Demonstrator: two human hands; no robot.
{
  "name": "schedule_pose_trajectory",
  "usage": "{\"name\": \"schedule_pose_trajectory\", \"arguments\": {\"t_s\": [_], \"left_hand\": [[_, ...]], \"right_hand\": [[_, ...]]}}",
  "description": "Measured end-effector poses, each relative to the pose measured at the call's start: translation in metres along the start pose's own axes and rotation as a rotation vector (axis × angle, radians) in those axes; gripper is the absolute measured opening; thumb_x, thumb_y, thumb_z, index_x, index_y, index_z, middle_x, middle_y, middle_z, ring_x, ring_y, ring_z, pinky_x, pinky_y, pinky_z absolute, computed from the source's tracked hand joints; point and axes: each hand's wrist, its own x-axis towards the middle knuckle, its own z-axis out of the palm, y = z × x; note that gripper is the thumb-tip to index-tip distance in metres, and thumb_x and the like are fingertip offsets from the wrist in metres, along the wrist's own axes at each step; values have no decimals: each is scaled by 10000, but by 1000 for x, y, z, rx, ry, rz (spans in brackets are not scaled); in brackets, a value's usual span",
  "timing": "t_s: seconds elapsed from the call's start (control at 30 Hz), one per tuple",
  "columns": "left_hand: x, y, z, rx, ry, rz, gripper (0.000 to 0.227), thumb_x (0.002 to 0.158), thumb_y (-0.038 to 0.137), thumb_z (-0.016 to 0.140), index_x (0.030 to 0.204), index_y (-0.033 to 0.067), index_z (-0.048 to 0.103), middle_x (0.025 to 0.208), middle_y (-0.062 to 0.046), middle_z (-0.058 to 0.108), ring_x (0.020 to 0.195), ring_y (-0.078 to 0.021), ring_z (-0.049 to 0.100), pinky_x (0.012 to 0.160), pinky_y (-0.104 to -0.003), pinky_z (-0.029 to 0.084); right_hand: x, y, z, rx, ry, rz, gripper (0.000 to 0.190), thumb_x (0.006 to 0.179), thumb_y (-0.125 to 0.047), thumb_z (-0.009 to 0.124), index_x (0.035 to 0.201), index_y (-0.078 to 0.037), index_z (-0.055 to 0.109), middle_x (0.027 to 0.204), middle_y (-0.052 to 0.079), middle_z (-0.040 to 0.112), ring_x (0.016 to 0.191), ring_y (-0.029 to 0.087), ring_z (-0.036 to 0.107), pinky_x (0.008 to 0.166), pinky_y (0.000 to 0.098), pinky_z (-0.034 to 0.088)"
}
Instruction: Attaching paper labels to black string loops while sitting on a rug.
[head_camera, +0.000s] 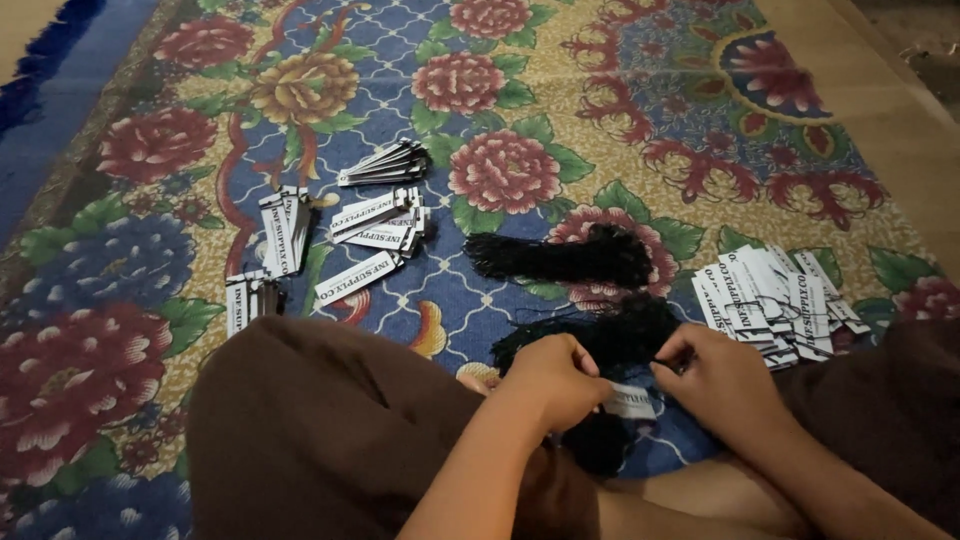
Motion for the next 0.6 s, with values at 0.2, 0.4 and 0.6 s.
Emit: {"name": "schedule_pose_trajectory", "arguments": {"t_s": [0.2, 0.4, 0.6], "left_hand": [[-1, 4, -3, 5, -63, -15, 119, 800, 188, 780, 828, 105, 700, 736, -16, 733, 668, -136, 696, 706, -258, 557], [-5, 13, -6, 21, -210, -96, 242, 791, 101, 745, 1016, 167, 685, 786, -12, 735, 701, -141, 642, 645, -252, 472], [1, 7, 0, 14, -216, -62, 253, 883, 74, 594, 1013, 133, 803, 815, 5, 744, 728, -124, 625, 759, -234, 494]], "right_hand": [[-6, -21, -29, -10, -84, 193, 246, 734, -350, 881, 862, -148, 824, 689, -17, 801, 560, 133, 664, 572, 257, 489], [-18, -35, -37, 72, -151, 212, 253, 711, -246, 887, 958, -202, 850, 775, -29, 847, 633, 107, 734, 622, 246, 562], [-30, -66, -40, 508, -281, 469, 229, 803, -64, 866, 1015, 0, 925, 630, 155, 745, 520, 189, 571, 475, 283, 428]]}}
